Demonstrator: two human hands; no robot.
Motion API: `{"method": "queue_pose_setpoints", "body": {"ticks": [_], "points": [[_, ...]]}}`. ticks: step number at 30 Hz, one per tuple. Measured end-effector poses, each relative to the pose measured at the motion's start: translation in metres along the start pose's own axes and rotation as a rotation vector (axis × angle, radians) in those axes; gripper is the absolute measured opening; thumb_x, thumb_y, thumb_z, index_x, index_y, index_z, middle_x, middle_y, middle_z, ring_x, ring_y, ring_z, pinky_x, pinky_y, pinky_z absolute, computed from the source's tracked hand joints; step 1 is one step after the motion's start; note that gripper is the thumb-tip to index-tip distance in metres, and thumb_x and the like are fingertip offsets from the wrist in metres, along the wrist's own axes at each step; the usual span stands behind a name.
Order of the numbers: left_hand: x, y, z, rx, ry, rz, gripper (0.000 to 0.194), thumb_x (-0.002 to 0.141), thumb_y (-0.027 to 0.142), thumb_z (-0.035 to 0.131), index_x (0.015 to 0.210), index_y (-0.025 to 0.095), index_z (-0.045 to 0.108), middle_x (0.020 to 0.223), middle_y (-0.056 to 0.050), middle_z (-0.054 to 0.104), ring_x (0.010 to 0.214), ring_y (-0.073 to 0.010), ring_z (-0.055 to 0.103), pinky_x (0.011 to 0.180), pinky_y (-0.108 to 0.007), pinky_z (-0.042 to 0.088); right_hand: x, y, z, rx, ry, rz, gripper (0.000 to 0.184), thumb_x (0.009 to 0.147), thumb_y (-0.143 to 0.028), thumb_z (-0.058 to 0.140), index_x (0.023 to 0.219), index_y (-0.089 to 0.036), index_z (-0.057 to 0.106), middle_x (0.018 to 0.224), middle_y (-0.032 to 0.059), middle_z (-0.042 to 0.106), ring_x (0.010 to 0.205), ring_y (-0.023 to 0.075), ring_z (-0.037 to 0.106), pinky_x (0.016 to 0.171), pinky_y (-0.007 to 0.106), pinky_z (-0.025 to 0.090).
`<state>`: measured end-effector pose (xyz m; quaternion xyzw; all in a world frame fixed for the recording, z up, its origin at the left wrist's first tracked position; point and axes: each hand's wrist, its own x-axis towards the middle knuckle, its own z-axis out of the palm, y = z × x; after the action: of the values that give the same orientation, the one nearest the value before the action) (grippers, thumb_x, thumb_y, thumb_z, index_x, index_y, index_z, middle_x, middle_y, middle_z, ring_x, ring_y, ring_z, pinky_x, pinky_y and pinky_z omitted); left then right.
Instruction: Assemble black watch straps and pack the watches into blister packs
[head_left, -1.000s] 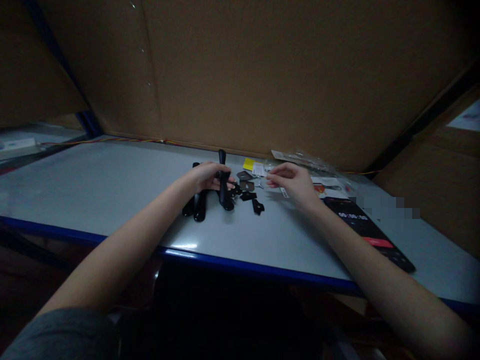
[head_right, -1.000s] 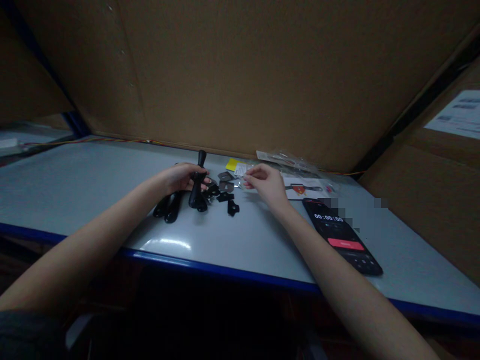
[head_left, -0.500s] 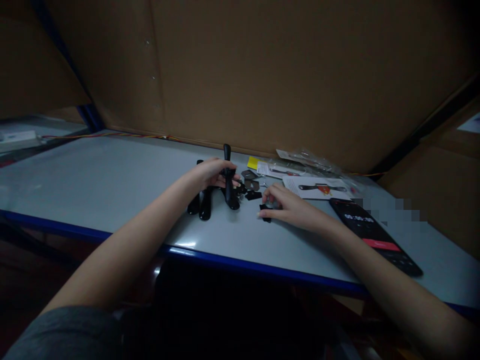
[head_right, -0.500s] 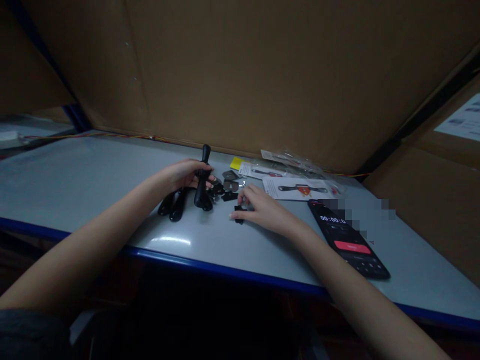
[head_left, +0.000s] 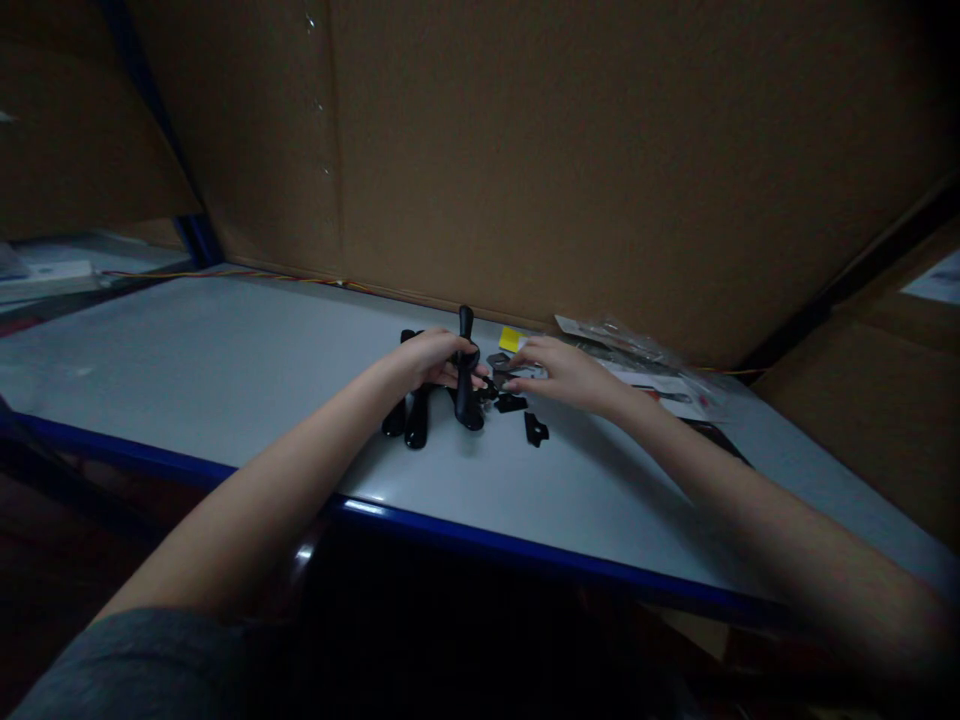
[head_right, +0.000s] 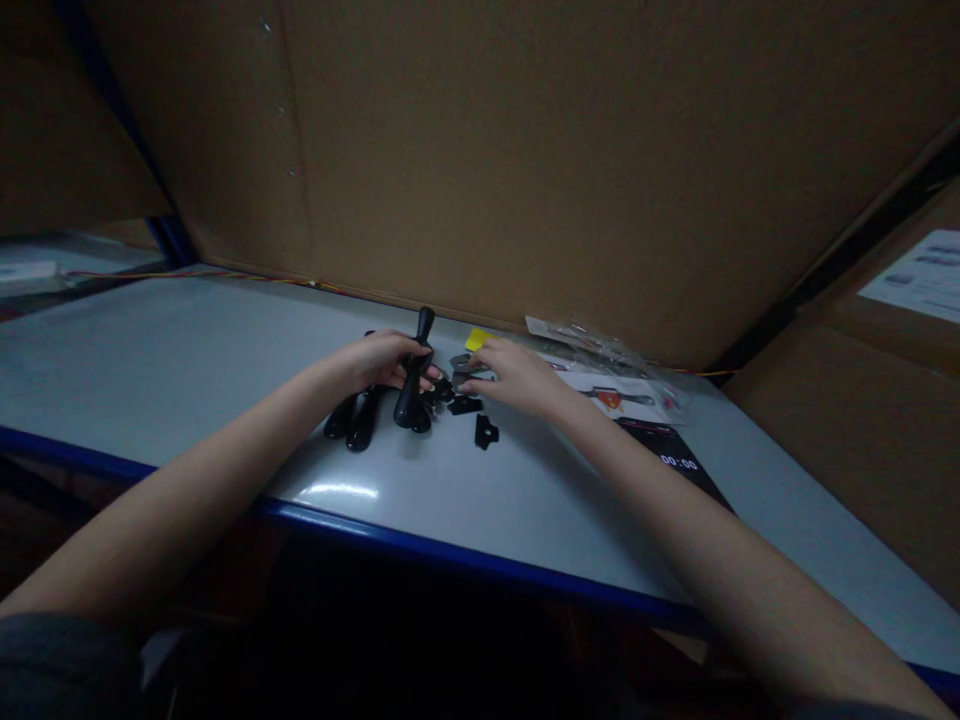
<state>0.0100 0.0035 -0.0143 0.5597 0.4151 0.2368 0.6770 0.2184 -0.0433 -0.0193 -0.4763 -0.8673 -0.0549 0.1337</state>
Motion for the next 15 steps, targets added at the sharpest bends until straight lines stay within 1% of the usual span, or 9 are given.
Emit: {"method": "queue_pose_setpoints", "body": {"ticks": [3, 8, 11, 13, 15], "points": [[-0.002, 0.001, 0.002, 0.004, -0.003, 0.010, 0.022, 0.079, 0.014, 0.049, 0.100, 0.007, 0.051, 0.072, -0.009, 0.066, 0.056, -0.0165, 0.064, 0.060, -0.029, 0.052, 0.010, 0.002, 0.000, -0.119, -0.119, -0.105, 0.030, 0.082, -0.042, 0.052, 0.099, -0.019, 0.063, 0.091, 0.0076, 0.062, 0.086, 0.0200, 0.056, 0.070, 0.029, 0.038], [-0.004, 0.001, 0.003, 0.001, -0.031, 0.016, 0.033, 0.079, 0.014, 0.048, 0.110, 0.005, 0.050, 0.070, -0.009, 0.066, 0.057, -0.0170, 0.064, 0.064, -0.032, 0.052, 0.013, -0.004, 0.005, -0.301, -0.235, -0.143, 0.025, 0.086, -0.028, 0.044, 0.100, -0.017, 0.062, 0.078, 0.0079, 0.066, 0.066, 0.0183, 0.059, 0.055, 0.027, 0.034], [-0.004, 0.002, 0.003, -0.008, -0.022, 0.018, 0.039, 0.078, 0.015, 0.049, 0.116, 0.004, 0.047, 0.071, -0.009, 0.066, 0.057, -0.0174, 0.063, 0.065, -0.032, 0.052, 0.010, -0.007, 0.011, -0.420, -0.242, -0.171, 0.034, 0.085, -0.017, 0.040, 0.116, -0.015, 0.053, 0.076, 0.0093, 0.067, 0.061, 0.0192, 0.060, 0.051, 0.028, 0.032], [-0.004, 0.002, 0.003, -0.007, -0.016, 0.013, 0.040, 0.078, 0.015, 0.049, 0.117, 0.005, 0.047, 0.070, -0.009, 0.066, 0.057, -0.0170, 0.063, 0.064, -0.031, 0.051, 0.007, -0.008, 0.015, -0.456, -0.217, -0.200, 0.044, 0.083, -0.009, 0.038, 0.126, -0.014, 0.045, 0.079, 0.0105, 0.067, 0.062, 0.0201, 0.061, 0.052, 0.029, 0.033], [-0.004, 0.002, 0.003, -0.002, -0.014, 0.011, 0.039, 0.079, 0.016, 0.048, 0.116, 0.005, 0.048, 0.070, -0.008, 0.066, 0.057, -0.0167, 0.063, 0.064, -0.030, 0.051, 0.005, -0.007, 0.018, -0.452, -0.191, -0.223, 0.049, 0.081, -0.004, 0.036, 0.129, -0.014, 0.042, 0.085, 0.0121, 0.067, 0.064, 0.0200, 0.061, 0.053, 0.029, 0.035]]}}
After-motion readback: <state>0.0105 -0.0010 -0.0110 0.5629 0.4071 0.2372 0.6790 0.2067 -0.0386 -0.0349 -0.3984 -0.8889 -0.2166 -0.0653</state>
